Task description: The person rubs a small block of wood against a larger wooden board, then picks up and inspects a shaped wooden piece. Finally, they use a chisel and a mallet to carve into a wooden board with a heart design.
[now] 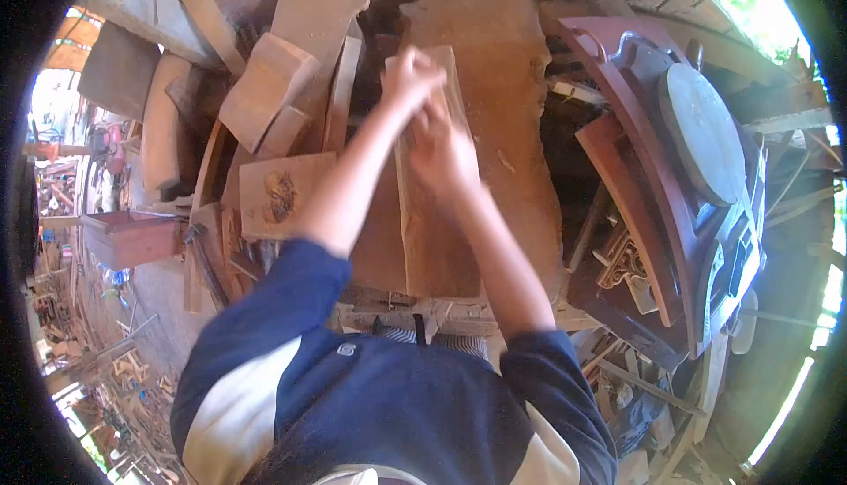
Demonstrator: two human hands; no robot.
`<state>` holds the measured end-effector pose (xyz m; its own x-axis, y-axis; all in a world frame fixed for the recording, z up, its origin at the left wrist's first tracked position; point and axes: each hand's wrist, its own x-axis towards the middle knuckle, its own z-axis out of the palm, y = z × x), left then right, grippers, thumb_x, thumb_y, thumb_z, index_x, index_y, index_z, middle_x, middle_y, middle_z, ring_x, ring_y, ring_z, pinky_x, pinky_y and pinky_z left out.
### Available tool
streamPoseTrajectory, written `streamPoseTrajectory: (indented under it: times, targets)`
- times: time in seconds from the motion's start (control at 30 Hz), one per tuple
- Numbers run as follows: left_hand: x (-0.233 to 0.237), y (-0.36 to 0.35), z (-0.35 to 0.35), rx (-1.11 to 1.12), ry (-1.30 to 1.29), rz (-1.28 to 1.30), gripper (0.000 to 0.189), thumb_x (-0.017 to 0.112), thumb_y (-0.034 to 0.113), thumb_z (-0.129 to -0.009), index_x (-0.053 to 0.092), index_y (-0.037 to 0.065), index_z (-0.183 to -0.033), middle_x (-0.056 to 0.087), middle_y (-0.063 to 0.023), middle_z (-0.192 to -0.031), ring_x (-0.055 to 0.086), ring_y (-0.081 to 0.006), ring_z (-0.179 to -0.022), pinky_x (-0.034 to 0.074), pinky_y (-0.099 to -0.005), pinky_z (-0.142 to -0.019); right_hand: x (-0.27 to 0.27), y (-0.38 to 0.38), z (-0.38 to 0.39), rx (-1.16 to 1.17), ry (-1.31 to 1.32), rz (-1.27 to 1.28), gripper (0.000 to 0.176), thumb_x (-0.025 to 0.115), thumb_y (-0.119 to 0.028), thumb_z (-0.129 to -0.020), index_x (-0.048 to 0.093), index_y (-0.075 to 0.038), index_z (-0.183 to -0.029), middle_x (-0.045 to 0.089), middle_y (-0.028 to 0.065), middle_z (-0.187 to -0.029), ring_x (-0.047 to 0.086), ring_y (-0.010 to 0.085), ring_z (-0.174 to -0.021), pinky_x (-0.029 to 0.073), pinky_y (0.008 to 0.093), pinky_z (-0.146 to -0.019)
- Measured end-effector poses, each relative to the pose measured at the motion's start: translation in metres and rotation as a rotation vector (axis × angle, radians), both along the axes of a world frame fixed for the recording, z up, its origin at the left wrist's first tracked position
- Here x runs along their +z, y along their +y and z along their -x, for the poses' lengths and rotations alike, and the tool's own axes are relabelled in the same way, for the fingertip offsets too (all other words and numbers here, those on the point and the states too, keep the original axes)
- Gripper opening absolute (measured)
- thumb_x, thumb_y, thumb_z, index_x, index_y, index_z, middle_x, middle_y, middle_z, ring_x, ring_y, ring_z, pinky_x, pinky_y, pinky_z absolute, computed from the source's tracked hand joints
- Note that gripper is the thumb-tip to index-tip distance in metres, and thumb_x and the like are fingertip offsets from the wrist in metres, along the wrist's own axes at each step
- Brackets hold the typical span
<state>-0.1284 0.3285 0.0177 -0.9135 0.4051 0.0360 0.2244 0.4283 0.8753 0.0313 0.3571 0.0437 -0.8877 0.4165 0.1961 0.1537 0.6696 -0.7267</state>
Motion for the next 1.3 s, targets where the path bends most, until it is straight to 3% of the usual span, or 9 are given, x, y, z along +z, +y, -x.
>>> streamPoseTrajectory:
  times: [0.13, 0.33, 0.53, 0.7, 0.8, 0.87, 0.93, 1.0, 1.3]
  targets:
    - [-0.007, 0.035, 0.074, 0.042, 0.227, 0.330, 0.045, 0.083, 0.043, -0.066, 0.068, 0.011, -0.093, 0.073, -0.0054, -0.102, 0.065, -0.0243, -0.102, 0.040, -0.0424, -0.097, 0.003, 0.029, 0.060, 0.015, -0.119, 0.010, 0.045, 0.072, -0.020, -0.068, 0.071, -0.013, -0.112, 0.064, 0.0069, -0.129, 0.067, 0.0342, -0.099, 0.053, 0.0410, -0.088]
    - [0.000, -0.027, -0.069, -0.128, 0.185, 0.052, 0.039, 0.084, 0.028, -0.064, 0.063, 0.006, -0.090, 0.070, -0.0145, -0.090, 0.066, -0.0324, -0.085, 0.052, -0.0424, -0.077, 0.011, -0.041, -0.081, 0.055, -0.116, -0.155, 0.067, 0.069, -0.020, -0.075, 0.053, -0.007, -0.138, 0.047, 0.0165, -0.146, 0.054, 0.0434, -0.122, 0.048, 0.0480, -0.102]
    - [0.032, -0.115, -0.259, -0.141, 0.163, -0.057, 0.038, 0.077, 0.015, -0.065, 0.058, 0.007, -0.096, 0.055, -0.0158, -0.099, 0.049, -0.0392, -0.097, 0.040, -0.0503, -0.086, 0.021, -0.103, -0.259, 0.171, -0.105, -0.118, 0.070, 0.075, -0.019, -0.067, 0.057, -0.007, -0.134, 0.054, 0.0184, -0.138, 0.045, 0.0513, -0.130, 0.044, 0.0508, -0.107]
    - [0.024, -0.082, -0.184, -0.233, 0.088, -0.154, 0.036, 0.077, 0.016, -0.066, 0.054, 0.005, -0.091, 0.057, -0.0174, -0.095, 0.053, -0.0379, -0.097, 0.042, -0.0480, -0.086, 0.041, -0.093, -0.185, 0.068, -0.264, -0.258, 0.061, 0.071, -0.016, -0.067, 0.064, -0.008, -0.126, 0.051, 0.0179, -0.143, 0.042, 0.0537, -0.132, 0.042, 0.0545, -0.108]
    - [0.008, -0.033, -0.079, -0.088, 0.180, -0.035, 0.038, 0.080, 0.025, -0.066, 0.058, 0.005, -0.090, 0.062, -0.0175, -0.096, 0.056, -0.0370, -0.098, 0.045, -0.0454, -0.088, 0.029, -0.046, -0.081, 0.057, -0.241, -0.480, 0.060, 0.065, -0.018, -0.074, 0.058, -0.006, -0.133, 0.042, 0.0188, -0.151, 0.037, 0.0524, -0.135, 0.008, 0.0708, -0.113]
    - [-0.009, -0.004, -0.007, -0.050, 0.174, -0.011, 0.041, 0.083, 0.028, -0.063, 0.060, 0.006, -0.089, 0.065, -0.0173, -0.094, 0.059, -0.0349, -0.098, 0.048, -0.0433, -0.085, 0.004, -0.014, -0.013, 0.070, -0.078, -0.413, 0.058, 0.064, -0.014, -0.074, 0.060, -0.006, -0.131, 0.043, 0.0182, -0.151, 0.041, 0.0539, -0.131, 0.023, 0.0694, -0.111]
    - [0.009, 0.008, 0.033, -0.050, 0.177, 0.179, 0.040, 0.080, 0.036, -0.068, 0.062, 0.009, -0.091, 0.066, -0.0128, -0.099, 0.057, -0.0330, -0.103, 0.046, -0.0467, -0.086, -0.016, 0.009, 0.032, 0.102, 0.046, -0.194, 0.053, 0.066, -0.014, -0.074, 0.063, -0.005, -0.127, 0.043, 0.0171, -0.150, 0.050, 0.0455, -0.127, 0.042, 0.0500, -0.107]
    - [0.013, 0.012, 0.045, -0.080, 0.251, 0.278, 0.038, 0.077, 0.040, -0.073, 0.064, 0.011, -0.093, 0.065, -0.0100, -0.104, 0.056, -0.0315, -0.106, 0.044, -0.0476, -0.089, -0.014, 0.010, 0.046, 0.101, -0.003, -0.237, 0.051, 0.067, -0.015, -0.075, 0.064, -0.004, -0.124, 0.044, 0.0163, -0.150, 0.054, 0.0429, -0.123, 0.048, 0.0450, -0.101]
    - [0.026, -0.069, -0.131, -0.412, 0.142, 0.320, 0.086, 0.071, 0.050, -0.081, 0.038, -0.006, -0.137, 0.044, -0.0289, -0.140, 0.041, -0.0426, -0.133, 0.032, -0.0526, -0.111, 0.016, -0.066, -0.139, 0.120, -0.127, -0.285, 0.062, 0.071, -0.021, -0.080, 0.055, -0.006, -0.138, 0.044, 0.0247, -0.147, 0.043, 0.0489, -0.132, 0.044, 0.0514, -0.105]
